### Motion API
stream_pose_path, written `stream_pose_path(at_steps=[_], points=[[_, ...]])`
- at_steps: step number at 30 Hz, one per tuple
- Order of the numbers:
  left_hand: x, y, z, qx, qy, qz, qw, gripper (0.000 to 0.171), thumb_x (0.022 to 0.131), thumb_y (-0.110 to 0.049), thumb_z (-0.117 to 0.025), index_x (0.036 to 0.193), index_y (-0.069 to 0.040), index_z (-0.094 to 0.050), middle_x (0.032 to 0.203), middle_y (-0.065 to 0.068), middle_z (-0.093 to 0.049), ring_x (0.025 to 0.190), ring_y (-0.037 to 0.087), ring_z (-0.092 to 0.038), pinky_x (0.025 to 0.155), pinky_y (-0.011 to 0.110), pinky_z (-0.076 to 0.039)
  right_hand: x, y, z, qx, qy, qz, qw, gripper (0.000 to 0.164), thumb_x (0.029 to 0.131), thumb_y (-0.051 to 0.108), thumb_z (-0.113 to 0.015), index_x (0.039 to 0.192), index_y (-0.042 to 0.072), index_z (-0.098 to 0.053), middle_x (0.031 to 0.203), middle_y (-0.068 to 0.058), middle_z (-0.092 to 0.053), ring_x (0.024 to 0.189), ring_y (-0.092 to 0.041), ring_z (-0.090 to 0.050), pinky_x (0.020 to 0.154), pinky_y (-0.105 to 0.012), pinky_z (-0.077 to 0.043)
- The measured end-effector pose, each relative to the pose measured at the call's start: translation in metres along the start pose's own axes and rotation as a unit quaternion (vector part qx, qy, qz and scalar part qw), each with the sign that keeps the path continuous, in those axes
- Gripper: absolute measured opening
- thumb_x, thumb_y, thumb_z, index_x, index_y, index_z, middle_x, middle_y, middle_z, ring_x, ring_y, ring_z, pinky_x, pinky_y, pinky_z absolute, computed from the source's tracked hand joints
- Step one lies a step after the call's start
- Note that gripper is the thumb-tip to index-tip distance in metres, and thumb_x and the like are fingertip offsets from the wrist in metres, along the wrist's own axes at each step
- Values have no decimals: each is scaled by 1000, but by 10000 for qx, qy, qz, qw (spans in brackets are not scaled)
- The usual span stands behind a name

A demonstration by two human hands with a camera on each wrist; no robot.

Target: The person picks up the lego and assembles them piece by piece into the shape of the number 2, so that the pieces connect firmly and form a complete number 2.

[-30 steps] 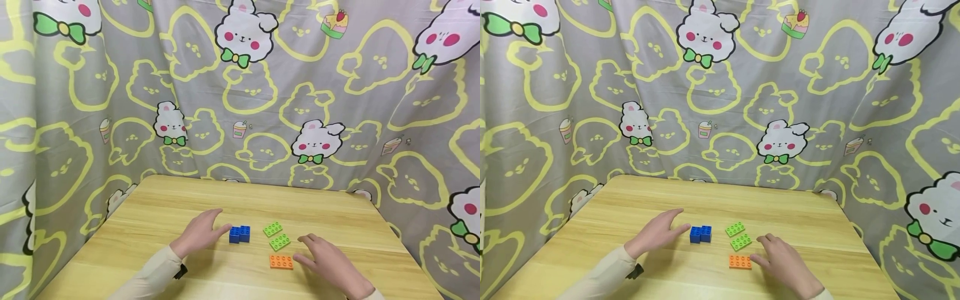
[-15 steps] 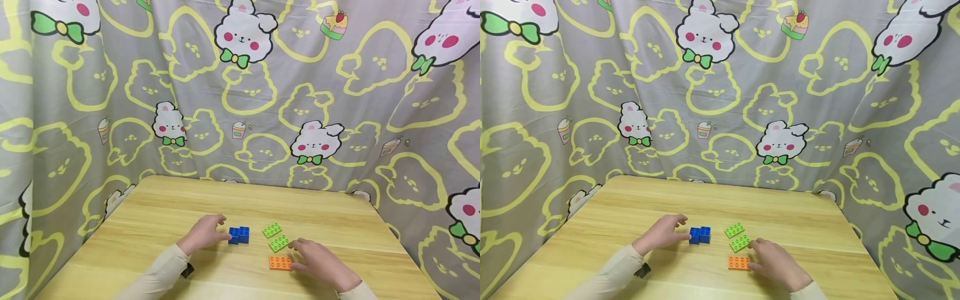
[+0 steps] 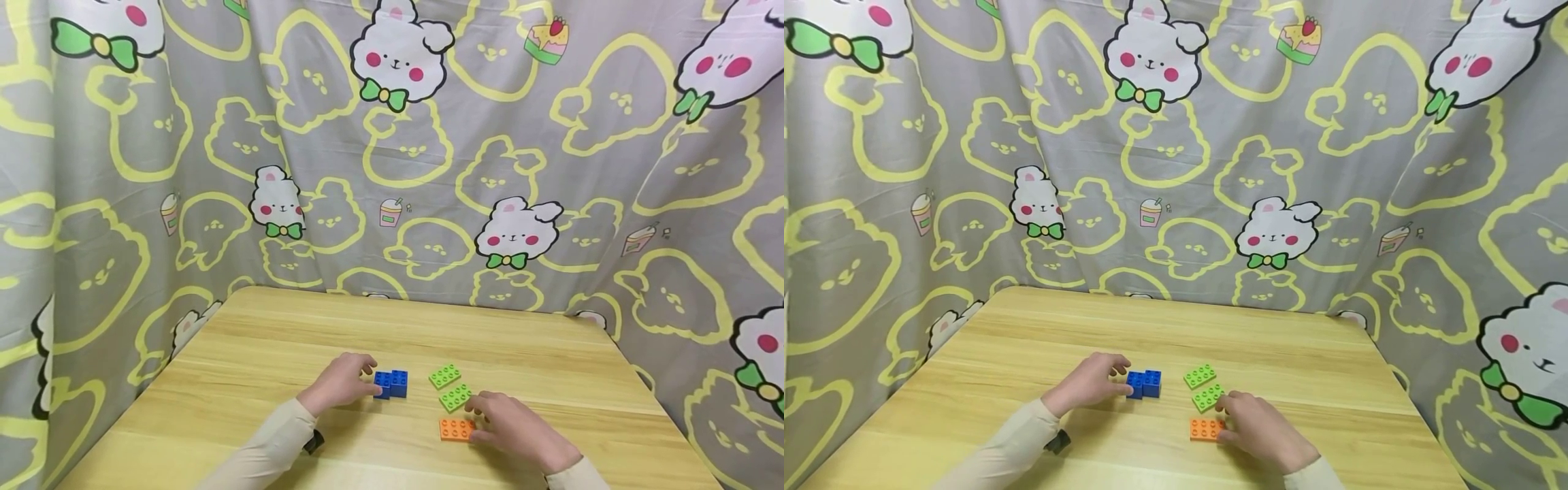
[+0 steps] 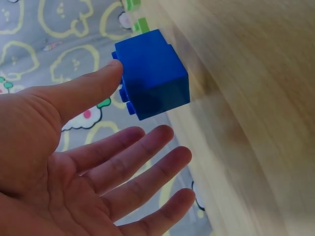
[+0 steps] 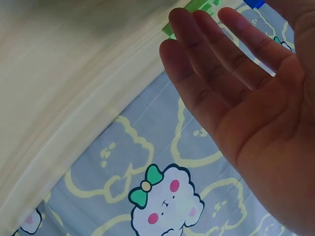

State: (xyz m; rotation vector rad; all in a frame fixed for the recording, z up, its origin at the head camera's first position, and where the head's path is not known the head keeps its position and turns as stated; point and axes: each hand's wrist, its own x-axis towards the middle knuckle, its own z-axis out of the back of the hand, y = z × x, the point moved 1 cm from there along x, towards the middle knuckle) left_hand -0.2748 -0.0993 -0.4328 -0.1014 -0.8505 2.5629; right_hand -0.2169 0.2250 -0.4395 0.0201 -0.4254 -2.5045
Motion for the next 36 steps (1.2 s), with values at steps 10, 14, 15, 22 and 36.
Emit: stream_pose_path(at_steps=[10, 14, 15, 22, 36], points=[[4, 3, -6, 37, -49, -128, 9999, 39, 85, -19, -84, 114, 4, -72, 99, 15, -74, 95, 32, -67, 84, 50, -55, 2, 1, -3, 83, -9, 103, 9999, 33, 82, 22, -85, 109, 6, -73, 97, 1, -71, 83, -6, -64, 72, -28, -56], [4, 2, -7, -69, 11, -84, 9999, 42, 85, -18, -84, 118, 4, -70, 101, 16, -73, 95, 32, -68, 85, 50, -55, 2, 0, -4, 138, -26, 117, 9998, 31, 83, 20, -85, 108, 6, -73, 96, 1, -71, 81, -5, -63, 71, -27, -56], [3, 2, -7, -133, 53, -68, 9999, 43, 85, -18, -84, 119, 5, -69, 102, 16, -73, 95, 31, -68, 85, 50, -56, 3, 0, -5, 152, -23, 115, 9998, 31, 83, 20, -84, 107, 6, -73, 96, 1, -70, 81, -4, -62, 71, -27, -56], [3, 1, -8, -377, 199, -67, 9991, 45, 88, -17, -81, 124, 6, -66, 104, 18, -72, 93, 28, -68, 84, 48, -57, 3, -1, -7, 285, -31, 140, 9995, 25, 85, 16, -82, 106, 7, -73, 95, 1, -71, 80, -3, -61, 71, -25, -55], [3, 2, -3, -249, 151, -243, 9993, 30, 88, -16, -81, 111, 1, -71, 94, 10, -74, 86, 22, -67, 78, 43, -56, 6, 1, -13, 553, 81, 147, 9983, 21, 88, 21, -80, 106, 13, -74, 95, 10, -67, 79, 2, -57, 69, -23, -53]])
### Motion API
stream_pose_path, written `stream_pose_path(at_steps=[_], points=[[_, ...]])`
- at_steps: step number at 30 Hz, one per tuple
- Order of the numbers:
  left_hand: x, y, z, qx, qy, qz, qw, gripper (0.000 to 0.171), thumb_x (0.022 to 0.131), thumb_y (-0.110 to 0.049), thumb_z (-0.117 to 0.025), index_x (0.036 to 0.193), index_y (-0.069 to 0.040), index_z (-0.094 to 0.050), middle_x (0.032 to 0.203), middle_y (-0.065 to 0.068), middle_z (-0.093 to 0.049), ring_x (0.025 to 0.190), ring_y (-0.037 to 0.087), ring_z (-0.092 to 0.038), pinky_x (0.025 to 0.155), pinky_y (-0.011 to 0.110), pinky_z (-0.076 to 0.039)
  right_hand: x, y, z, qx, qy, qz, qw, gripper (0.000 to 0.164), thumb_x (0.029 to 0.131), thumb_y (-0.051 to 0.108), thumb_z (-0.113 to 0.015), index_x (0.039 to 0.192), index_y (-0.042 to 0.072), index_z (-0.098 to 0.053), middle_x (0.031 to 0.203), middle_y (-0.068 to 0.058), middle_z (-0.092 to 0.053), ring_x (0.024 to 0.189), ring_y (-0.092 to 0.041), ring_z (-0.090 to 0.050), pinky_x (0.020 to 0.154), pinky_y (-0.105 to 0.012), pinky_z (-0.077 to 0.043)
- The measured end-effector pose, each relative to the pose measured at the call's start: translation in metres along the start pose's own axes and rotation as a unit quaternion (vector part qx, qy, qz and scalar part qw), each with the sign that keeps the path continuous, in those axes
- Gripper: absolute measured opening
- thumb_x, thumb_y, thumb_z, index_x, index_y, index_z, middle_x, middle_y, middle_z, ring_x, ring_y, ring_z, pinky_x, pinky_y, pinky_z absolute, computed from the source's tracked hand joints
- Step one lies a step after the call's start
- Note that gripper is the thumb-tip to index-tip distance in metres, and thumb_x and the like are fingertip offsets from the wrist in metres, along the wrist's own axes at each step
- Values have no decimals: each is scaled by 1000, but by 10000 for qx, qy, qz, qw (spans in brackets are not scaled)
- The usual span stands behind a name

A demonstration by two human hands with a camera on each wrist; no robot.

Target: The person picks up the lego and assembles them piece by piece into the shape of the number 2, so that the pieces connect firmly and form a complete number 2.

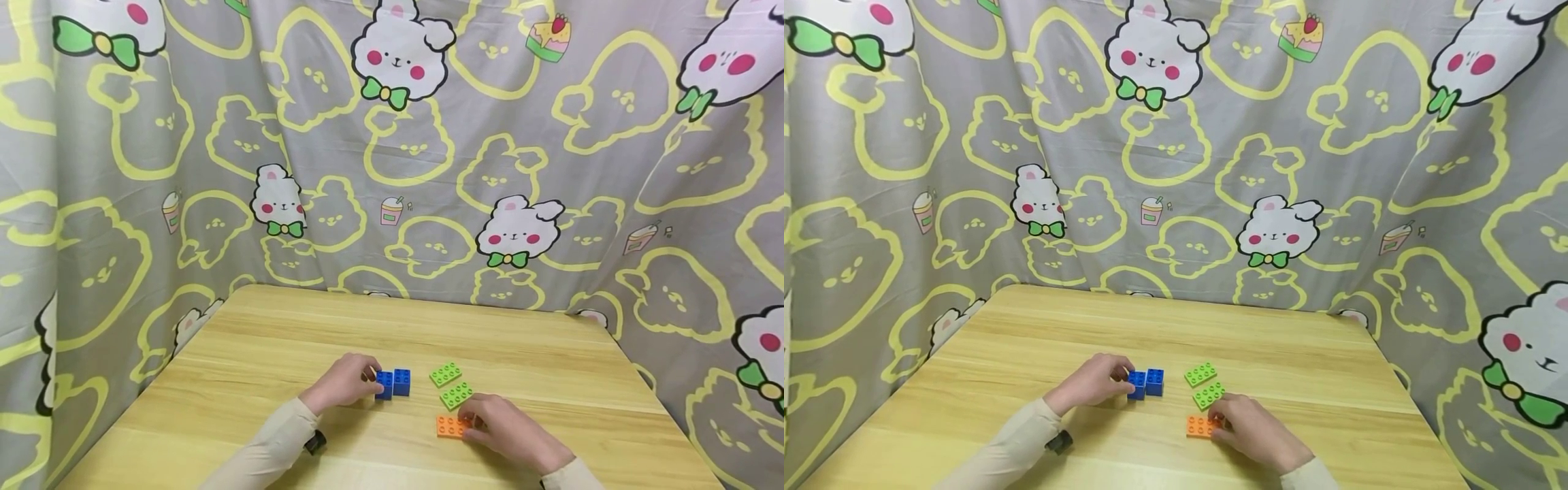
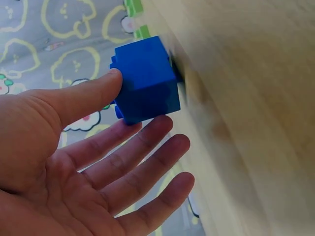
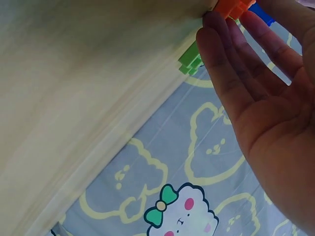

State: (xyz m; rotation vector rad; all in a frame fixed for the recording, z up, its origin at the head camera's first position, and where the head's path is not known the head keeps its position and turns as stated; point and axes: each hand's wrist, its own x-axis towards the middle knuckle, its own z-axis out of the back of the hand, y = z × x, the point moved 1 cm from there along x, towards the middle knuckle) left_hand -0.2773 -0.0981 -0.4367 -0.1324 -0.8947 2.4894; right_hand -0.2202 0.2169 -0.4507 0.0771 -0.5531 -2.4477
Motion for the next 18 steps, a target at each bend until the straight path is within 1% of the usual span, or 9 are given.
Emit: stream_pose_path(at_steps=[8, 13, 18], points=[[-6, -6, 11, -94, 86, 17, 9999, 29, 88, -19, -81, 108, -1, -71, 90, 5, -73, 83, 18, -65, 76, 42, -55, 2, 1, -3, -64, -32, -18, 10000, 21, 90, 25, -79, 107, 13, -75, 94, 12, -67, 78, 3, -55, 69, -23, -52], [-9, -11, 14, -124, 154, 31, 9998, 28, 88, -20, -81, 107, -2, -71, 89, 5, -73, 82, 17, -64, 75, 42, -55, 4, 3, -5, -154, -73, 61, 9998, 18, 91, 25, -78, 105, 13, -74, 93, 13, -67, 77, 3, -53, 68, -23, -50], [-11, -14, 16, -66, 202, 11, 9998, 29, 88, -22, -82, 106, -3, -72, 90, 4, -74, 83, 17, -66, 77, 42, -56, 6, 5, -7, -219, -62, 109, 9997, 18, 92, 26, -77, 105, 14, -75, 95, 13, -68, 79, 3, -53, 69, -23, -51]])
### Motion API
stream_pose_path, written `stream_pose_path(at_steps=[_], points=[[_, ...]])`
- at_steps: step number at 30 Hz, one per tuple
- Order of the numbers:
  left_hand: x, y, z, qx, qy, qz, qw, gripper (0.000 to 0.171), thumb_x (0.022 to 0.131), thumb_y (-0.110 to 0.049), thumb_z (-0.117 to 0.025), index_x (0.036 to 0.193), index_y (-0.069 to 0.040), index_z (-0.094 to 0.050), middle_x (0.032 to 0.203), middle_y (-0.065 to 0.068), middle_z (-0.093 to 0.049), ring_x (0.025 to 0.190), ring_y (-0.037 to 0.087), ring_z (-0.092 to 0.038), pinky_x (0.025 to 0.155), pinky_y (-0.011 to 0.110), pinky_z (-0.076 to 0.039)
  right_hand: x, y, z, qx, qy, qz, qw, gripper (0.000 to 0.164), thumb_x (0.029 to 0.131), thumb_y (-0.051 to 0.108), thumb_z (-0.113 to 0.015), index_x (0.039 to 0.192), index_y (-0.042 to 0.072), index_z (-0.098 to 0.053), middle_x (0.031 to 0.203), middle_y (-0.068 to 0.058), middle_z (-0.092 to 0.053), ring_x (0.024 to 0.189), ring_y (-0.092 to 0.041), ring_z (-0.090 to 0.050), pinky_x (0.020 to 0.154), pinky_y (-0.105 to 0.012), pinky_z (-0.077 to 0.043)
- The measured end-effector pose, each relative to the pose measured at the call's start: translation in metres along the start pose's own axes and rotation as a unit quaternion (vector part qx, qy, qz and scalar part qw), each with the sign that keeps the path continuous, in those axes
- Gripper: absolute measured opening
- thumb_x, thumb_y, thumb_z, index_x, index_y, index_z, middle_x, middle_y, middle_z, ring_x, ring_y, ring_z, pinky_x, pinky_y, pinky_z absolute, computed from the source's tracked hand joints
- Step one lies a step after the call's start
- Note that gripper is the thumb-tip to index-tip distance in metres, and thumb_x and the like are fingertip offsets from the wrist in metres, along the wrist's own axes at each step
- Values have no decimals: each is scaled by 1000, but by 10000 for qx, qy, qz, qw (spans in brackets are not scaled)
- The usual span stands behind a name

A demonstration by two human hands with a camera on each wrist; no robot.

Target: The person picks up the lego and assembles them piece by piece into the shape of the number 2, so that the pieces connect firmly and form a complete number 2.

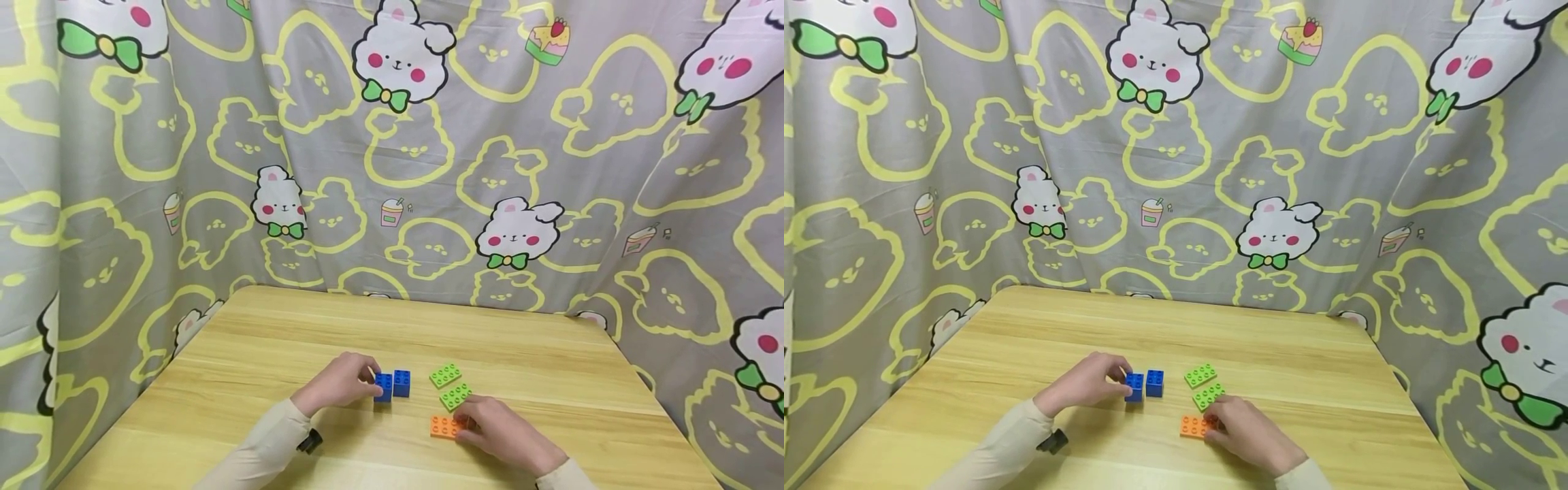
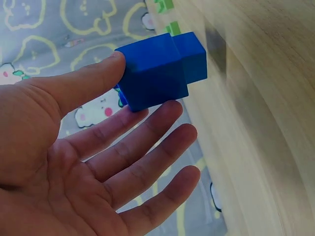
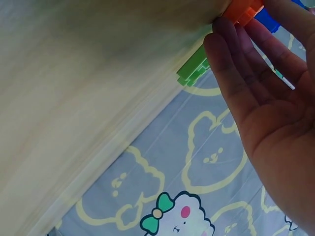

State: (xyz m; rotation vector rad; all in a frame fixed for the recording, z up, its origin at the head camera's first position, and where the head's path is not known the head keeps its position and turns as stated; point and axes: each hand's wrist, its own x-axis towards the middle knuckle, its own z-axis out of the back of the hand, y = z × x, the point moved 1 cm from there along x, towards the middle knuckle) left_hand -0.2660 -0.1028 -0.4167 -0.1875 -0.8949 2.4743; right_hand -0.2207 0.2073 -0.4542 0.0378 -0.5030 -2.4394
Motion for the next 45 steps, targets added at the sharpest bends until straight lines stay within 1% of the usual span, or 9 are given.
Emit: stream_pose_path(at_steps=[9, 13, 17, 23, 27, 31, 34, 40, 45], points=[[-6, -10, -1, 137, 70, -40, 9999, 29, 88, -27, -82, 107, -8, -73, 91, -1, -74, 82, 11, -65, 77, 37, -54, 2, 3, -3, -81, 74, 61, 9999, 18, 91, 27, -78, 105, 14, -76, 96, 11, -69, 81, 3, -55, 71, -24, -53], [-8, -17, -2, 137, 97, -213, 9996, 30, 87, -27, -82, 108, -8, -73, 92, 0, -75, 83, 10, -67, 77, 34, -55, 3, 5, -4, -160, 84, 34, 9998, 19, 91, 27, -77, 105, 15, -76, 96, 12, -69, 81, 2, -55, 72, -25, -54], [-10, -23, -5, 181, 149, -337, 9992, 29, 87, -27, -83, 107, -8, -73, 93, 0, -76, 84, 8, -68, 78, 32, -55, 3, 7, -5, -270, 79, 73, 9996, 20, 91, 28, -77, 106, 15, -76, 98, 10, -70, 85, 0, -60, 75, -28, -56], [-11, -29, -12, 196, 235, -350, 9989, 30, 87, -30, -83, 108, -10, -74, 94, -3, -76, 86, 8, -68, 80, 31, -55, 3, 11, -6, -265, 133, 122, 9995, 20, 90, 28, -77, 106, 15, -76, 98, 9, -70, 87, -1, -62, 77, -28, -57], [-11, -31, -15, 180, 209, -356, 9990, 31, 87, -30, -83, 109, -10, -74, 95, -2, -77, 90, 15, -71, 80, 31, -55, 4, 13, -6, -217, 158, 149, 9995, 19, 91, 28, -77, 105, 15, -76, 97, 11, -69, 85, 1, -60, 75, -27, -56], [-10, -33, -18, 198, 170, -368, 9990, 32, 86, -31, -83, 109, -10, -74, 97, 1, -77, 92, 17, -72, 81, 31, -55, 5, 14, -8, -208, 184, 108, 9996, 19, 91, 28, -77, 105, 16, -75, 98, 10, -69, 85, 1, -60, 75, -26, -56], [-10, -33, -21, 198, 156, -367, 9990, 32, 86, -32, -83, 108, -11, -74, 98, 1, -77, 92, 16, -72, 81, 30, -56, 5, 14, -8, -195, 199, 122, 9995, 19, 91, 28, -77, 105, 16, -75, 97, 11, -69, 84, 2, -59, 74, -26, -55], [-10, -34, -28, 181, 167, -354, 9991, 31, 86, -33, -83, 108, -12, -75, 96, -4, -76, 91, 13, -71, 82, 29, -55, 6, 17, -8, -147, 195, 187, 9995, 16, 92, 27, -77, 103, 16, -75, 96, 12, -68, 81, 5, -55, 71, -24, -54], [-9, -35, -32, 211, 198, -361, 9989, 32, 86, -33, -82, 110, -13, -74, 95, -4, -76, 89, 7, -68, 80, 28, -55, 6, 19, -9, -226, 132, 267, 9993, 16, 92, 27, -77, 104, 16, -75, 96, 11, -68, 82, 4, -57, 71, -23, -54]])
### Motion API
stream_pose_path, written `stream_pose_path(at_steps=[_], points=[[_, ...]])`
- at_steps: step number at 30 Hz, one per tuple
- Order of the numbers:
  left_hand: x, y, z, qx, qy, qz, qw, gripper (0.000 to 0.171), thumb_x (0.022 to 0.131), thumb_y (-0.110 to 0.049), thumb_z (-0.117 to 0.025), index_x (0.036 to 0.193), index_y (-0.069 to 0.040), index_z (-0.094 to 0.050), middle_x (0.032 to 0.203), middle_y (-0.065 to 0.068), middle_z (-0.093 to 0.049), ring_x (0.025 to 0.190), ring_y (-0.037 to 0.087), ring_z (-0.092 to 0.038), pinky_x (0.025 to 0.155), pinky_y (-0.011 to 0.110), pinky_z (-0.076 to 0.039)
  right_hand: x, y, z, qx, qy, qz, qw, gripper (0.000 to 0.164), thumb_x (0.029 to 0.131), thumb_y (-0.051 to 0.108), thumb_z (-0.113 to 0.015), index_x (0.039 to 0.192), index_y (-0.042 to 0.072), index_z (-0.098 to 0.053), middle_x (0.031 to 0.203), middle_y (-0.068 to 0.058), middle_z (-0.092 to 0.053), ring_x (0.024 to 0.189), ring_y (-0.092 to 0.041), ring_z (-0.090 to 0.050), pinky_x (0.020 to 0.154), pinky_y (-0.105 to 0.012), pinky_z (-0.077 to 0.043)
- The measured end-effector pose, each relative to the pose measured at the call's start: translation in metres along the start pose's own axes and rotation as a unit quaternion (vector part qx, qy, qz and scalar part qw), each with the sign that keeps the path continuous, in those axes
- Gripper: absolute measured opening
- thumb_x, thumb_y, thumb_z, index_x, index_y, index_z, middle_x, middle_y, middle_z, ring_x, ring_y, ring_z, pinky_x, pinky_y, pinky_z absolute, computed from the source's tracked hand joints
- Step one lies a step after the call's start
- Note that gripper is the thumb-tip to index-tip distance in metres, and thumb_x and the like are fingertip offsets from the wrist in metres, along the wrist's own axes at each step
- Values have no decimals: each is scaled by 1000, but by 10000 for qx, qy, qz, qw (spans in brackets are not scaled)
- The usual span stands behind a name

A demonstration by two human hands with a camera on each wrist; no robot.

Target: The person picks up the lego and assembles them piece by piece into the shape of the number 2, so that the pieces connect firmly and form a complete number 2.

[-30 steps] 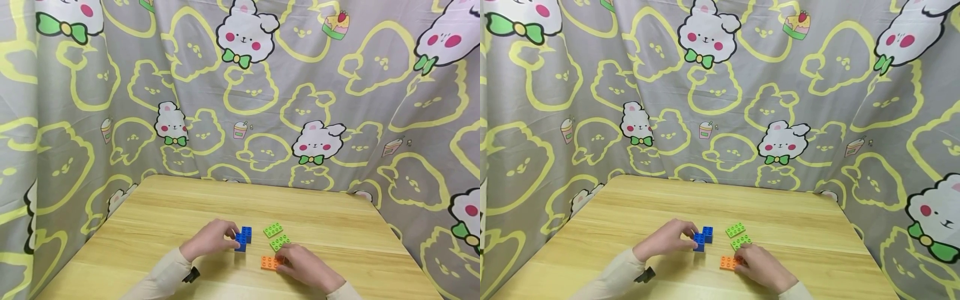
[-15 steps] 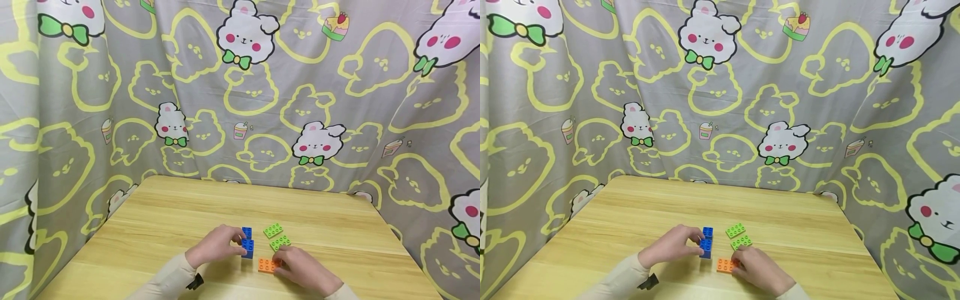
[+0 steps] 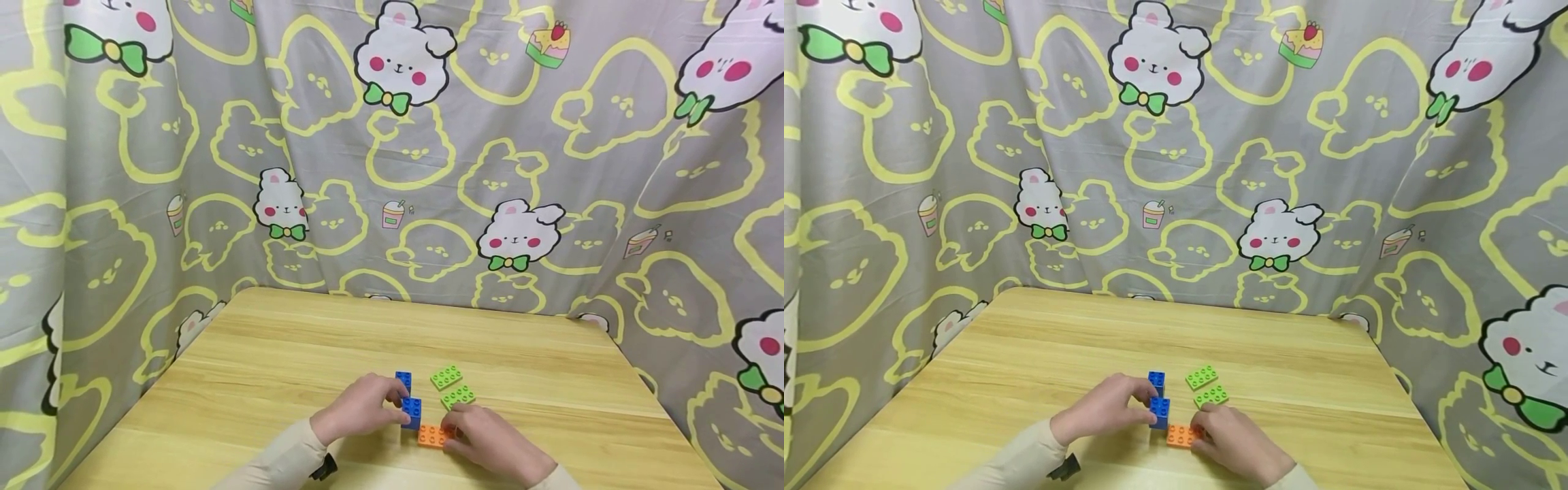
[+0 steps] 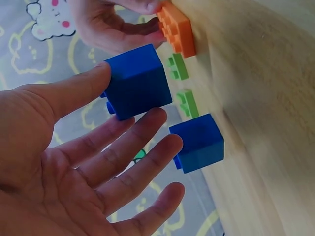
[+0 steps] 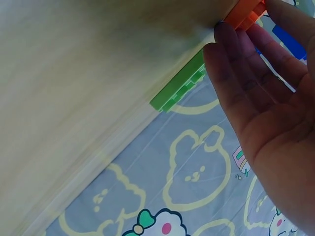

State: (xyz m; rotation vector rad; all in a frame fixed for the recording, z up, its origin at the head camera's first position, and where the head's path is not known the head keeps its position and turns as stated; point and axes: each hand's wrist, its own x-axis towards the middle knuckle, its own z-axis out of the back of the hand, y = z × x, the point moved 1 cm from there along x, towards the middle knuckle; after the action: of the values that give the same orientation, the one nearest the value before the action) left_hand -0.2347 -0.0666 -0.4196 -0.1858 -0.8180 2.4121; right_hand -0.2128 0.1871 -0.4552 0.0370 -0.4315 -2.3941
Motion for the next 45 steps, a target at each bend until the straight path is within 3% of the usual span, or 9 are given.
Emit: stream_pose_path(at_steps=[26, 45], points=[[1, -6, -17, 428, 70, -129, 9990, 29, 86, -35, -83, 106, -17, -74, 91, -6, -76, 85, 7, -67, 73, 25, -51, 2, 5, -2, -161, 22, 34, 9999, 17, 94, 31, -76, 103, 16, -74, 94, 13, -66, 77, 6, -54, 66, -21, -51], [2, -10, -26, 397, 51, -183, 9990, 27, 86, -35, -83, 104, -18, -74, 91, -6, -75, 84, 4, -66, 72, 23, -52, 4, 7, -7, -215, -53, 151, 9996, 13, 94, 28, -76, 101, 17, -74, 93, 14, -66, 77, 7, -53, 67, -19, -52]])
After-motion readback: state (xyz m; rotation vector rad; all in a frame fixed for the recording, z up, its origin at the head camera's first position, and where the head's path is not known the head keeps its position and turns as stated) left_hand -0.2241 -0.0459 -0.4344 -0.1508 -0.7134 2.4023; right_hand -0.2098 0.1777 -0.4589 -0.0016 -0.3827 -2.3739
